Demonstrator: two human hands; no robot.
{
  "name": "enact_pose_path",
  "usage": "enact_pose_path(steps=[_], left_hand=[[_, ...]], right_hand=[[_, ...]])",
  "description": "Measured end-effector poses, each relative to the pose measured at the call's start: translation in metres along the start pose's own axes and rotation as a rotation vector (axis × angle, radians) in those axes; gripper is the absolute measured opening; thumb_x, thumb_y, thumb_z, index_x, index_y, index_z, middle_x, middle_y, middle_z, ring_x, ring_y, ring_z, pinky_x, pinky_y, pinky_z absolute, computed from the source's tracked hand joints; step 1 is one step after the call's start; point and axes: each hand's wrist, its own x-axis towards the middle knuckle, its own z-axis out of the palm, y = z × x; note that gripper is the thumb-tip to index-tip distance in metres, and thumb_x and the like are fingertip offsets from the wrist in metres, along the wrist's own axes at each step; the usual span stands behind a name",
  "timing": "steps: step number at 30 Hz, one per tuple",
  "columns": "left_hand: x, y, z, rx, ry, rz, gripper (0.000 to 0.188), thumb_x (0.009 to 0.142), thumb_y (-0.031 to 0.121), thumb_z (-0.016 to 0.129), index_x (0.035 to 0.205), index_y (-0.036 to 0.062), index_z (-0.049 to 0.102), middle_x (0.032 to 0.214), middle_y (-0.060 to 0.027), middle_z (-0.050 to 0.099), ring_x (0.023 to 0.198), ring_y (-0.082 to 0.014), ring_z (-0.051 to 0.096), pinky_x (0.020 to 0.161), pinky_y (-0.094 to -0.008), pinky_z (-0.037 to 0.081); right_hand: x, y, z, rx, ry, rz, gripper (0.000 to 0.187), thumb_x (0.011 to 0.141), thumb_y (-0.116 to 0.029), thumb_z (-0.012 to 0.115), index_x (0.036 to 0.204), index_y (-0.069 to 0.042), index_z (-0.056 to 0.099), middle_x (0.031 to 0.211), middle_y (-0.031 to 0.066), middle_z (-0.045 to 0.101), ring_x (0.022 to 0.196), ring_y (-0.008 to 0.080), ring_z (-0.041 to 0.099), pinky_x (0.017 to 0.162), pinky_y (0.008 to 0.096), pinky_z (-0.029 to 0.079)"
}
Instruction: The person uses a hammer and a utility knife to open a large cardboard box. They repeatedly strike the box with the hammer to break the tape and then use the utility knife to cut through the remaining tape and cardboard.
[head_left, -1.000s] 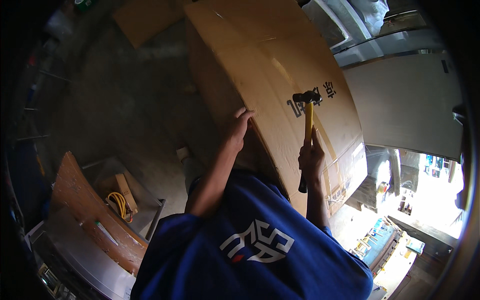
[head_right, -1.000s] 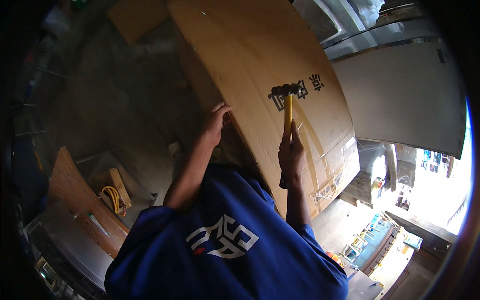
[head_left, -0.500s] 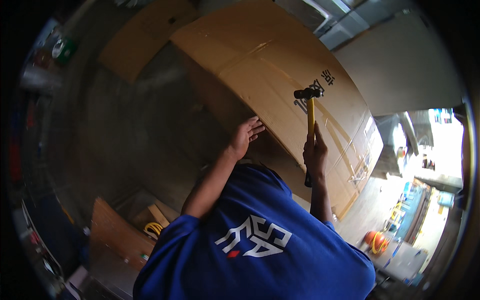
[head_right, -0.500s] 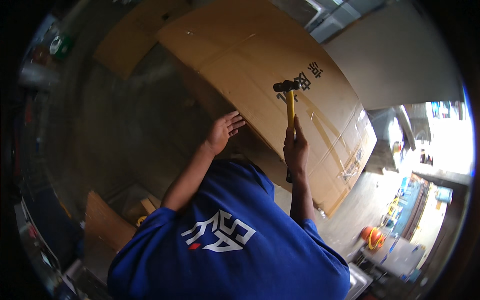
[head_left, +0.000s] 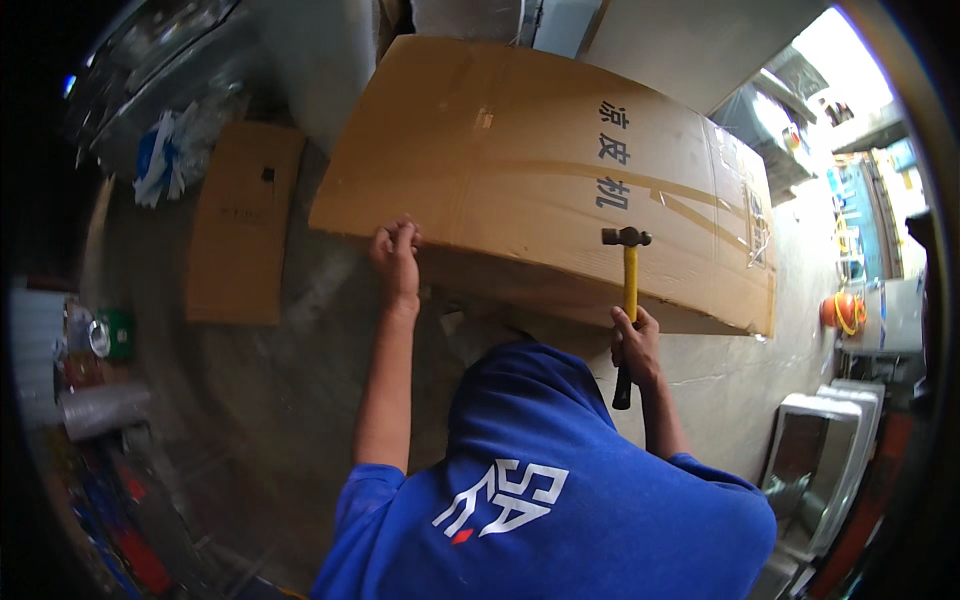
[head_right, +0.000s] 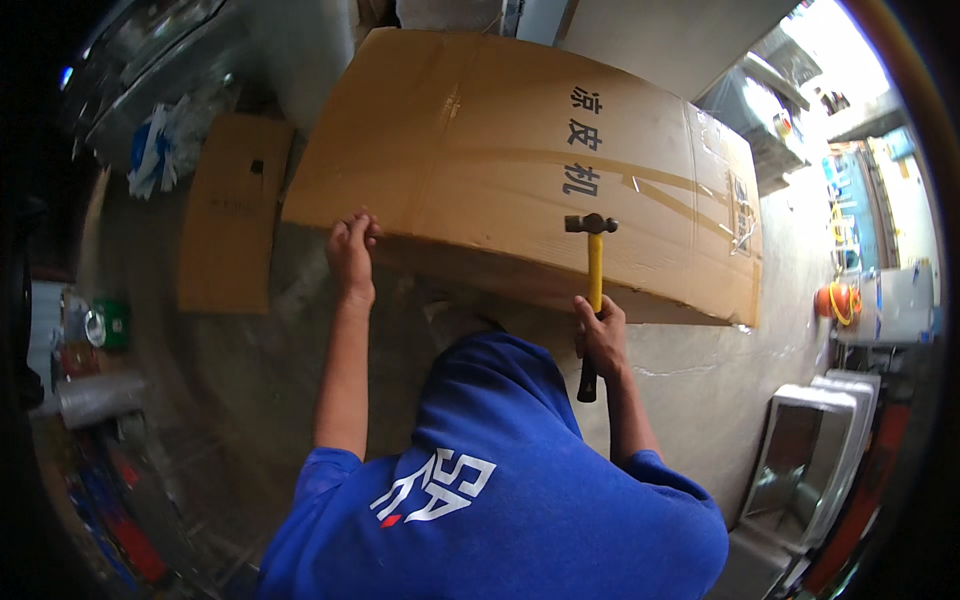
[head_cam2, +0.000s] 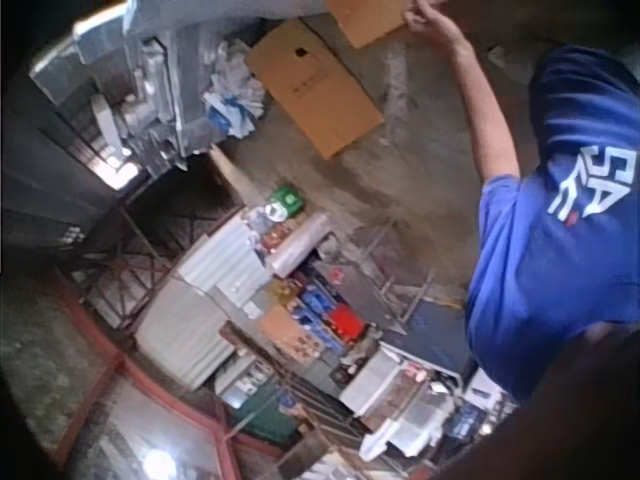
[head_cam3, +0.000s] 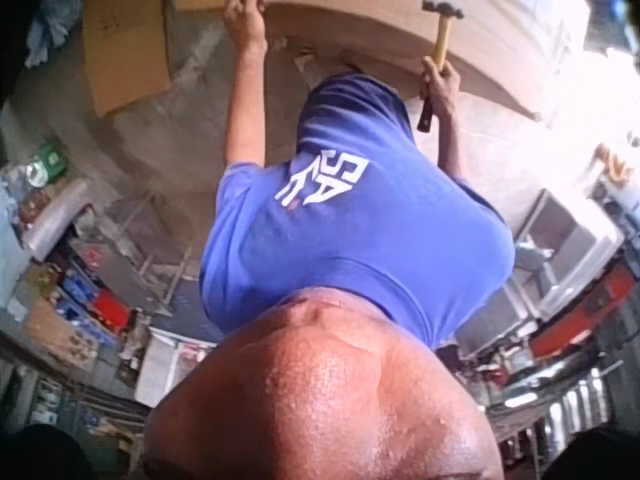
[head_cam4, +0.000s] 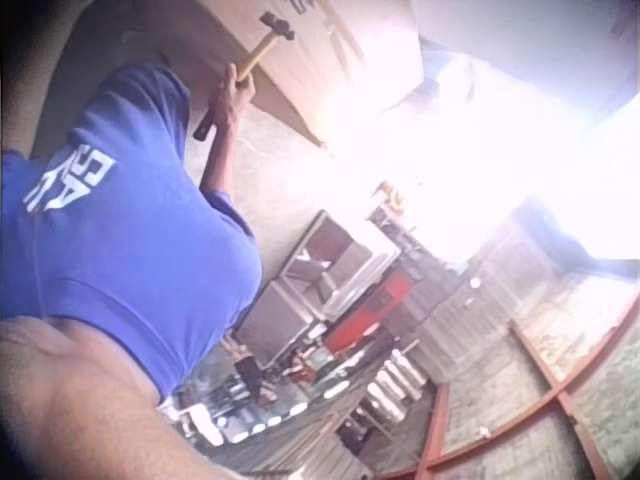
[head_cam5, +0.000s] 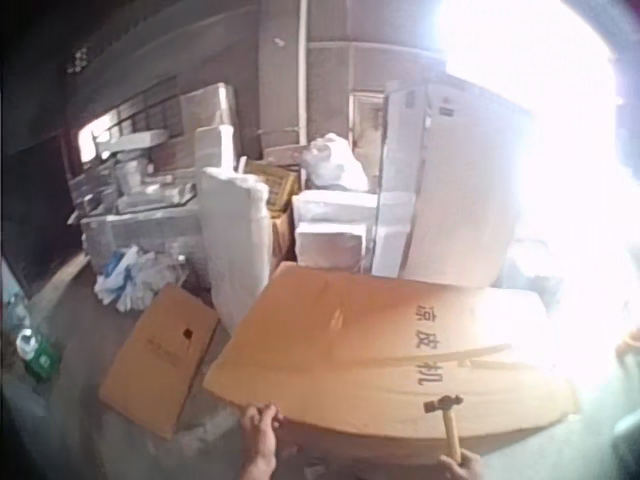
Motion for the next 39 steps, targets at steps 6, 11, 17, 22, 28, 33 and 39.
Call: enact_pose_path(steps=[6, 11, 17, 22, 28, 33, 39], left_hand=[[0.117, 0.043, -0.058, 0.298, -0.006, 0.103, 0.023, 0.095, 0.018, 0.062, 0.109, -0.0006, 0.066, 0.098, -0.0043, 0.066, 0.093, -0.0152, 0.061, 0.087, -0.0291, 0.048], [0.189, 0.045, -0.116, 0.484, -0.098, -0.093, 0.032, 0.096, 0.020, 0.062, 0.118, -0.0015, 0.061, 0.114, -0.0099, 0.064, 0.106, -0.0186, 0.059, 0.093, -0.0322, 0.046], [0.274, 0.050, -0.090, 0.543, -0.294, -0.293, 0.052, 0.096, 0.029, 0.061, 0.136, -0.0033, 0.050, 0.132, -0.0182, 0.056, 0.122, -0.0266, 0.054, 0.100, -0.0363, 0.043], [0.327, 0.027, -0.064, 0.664, -0.607, -0.459, 0.059, 0.096, 0.035, 0.061, 0.137, -0.0053, 0.048, 0.136, -0.0195, 0.054, 0.124, -0.0298, 0.052, 0.103, -0.0379, 0.042], [0.384, 0.014, -0.066, 0.444, -0.879, -0.775, 0.035, 0.097, 0.035, 0.057, 0.110, 0.0032, 0.065, 0.093, -0.0054, 0.066, 0.081, -0.0178, 0.062, 0.074, -0.0323, 0.050], [0.417, 0.024, -0.059, 0.764, -1.149, -0.588, 0.042, 0.096, 0.040, 0.058, 0.099, 0.0000, 0.068, 0.082, -0.0065, 0.067, 0.065, -0.0211, 0.066, 0.057, -0.0332, 0.050], [0.565, 0.034, 0.050, 1.068, -1.095, 0.500, 0.052, 0.094, 0.046, 0.060, 0.088, -0.0046, 0.070, 0.078, -0.0192, 0.071, 0.077, -0.0328, 0.070, 0.072, -0.0443, 0.052]], right_hand=[[0.042, -0.018, 0.101, 0.228, 0.187, 0.014, 0.024, 0.098, -0.029, 0.063, 0.092, -0.010, 0.050, 0.059, -0.0028, 0.047, 0.039, 0.0085, 0.046, 0.034, 0.0251, 0.038], [0.082, -0.049, 0.211, 0.361, 0.211, 0.028, 0.024, 0.098, -0.029, 0.064, 0.092, -0.010, 0.050, 0.059, -0.0030, 0.048, 0.039, 0.0083, 0.045, 0.035, 0.0239, 0.038], [0.100, -0.086, 0.303, 0.378, 0.217, -0.036, 0.023, 0.099, -0.026, 0.062, 0.090, -0.010, 0.049, 0.061, -0.0019, 0.049, 0.041, 0.0080, 0.047, 0.036, 0.0248, 0.039], [0.092, -0.073, 0.350, 0.301, 0.473, -0.068, 0.024, 0.099, -0.025, 0.061, 0.089, -0.007, 0.050, 0.061, -0.0007, 0.049, 0.041, 0.0088, 0.048, 0.036, 0.0251, 0.039], [0.038, -0.042, 0.441, 0.400, 0.923, -0.021, 0.025, 0.099, -0.024, 0.061, 0.087, -0.006, 0.049, 0.060, 0.0009, 0.048, 0.041, 0.0117, 0.049, 0.036, 0.0270, 0.040], [-0.003, -0.015, 0.509, 0.607, 1.180, 0.110, 0.026, 0.100, -0.024, 0.060, 0.087, -0.005, 0.047, 0.062, 0.0026, 0.049, 0.041, 0.0122, 0.049, 0.035, 0.0290, 0.041], [-0.016, 0.009, 0.552, 0.813, 1.399, 0.178, 0.025, 0.101, -0.025, 0.058, 0.088, -0.008, 0.045, 0.062, 0.0013, 0.047, 0.040, 0.0119, 0.047, 0.034, 0.0284, 0.041]])
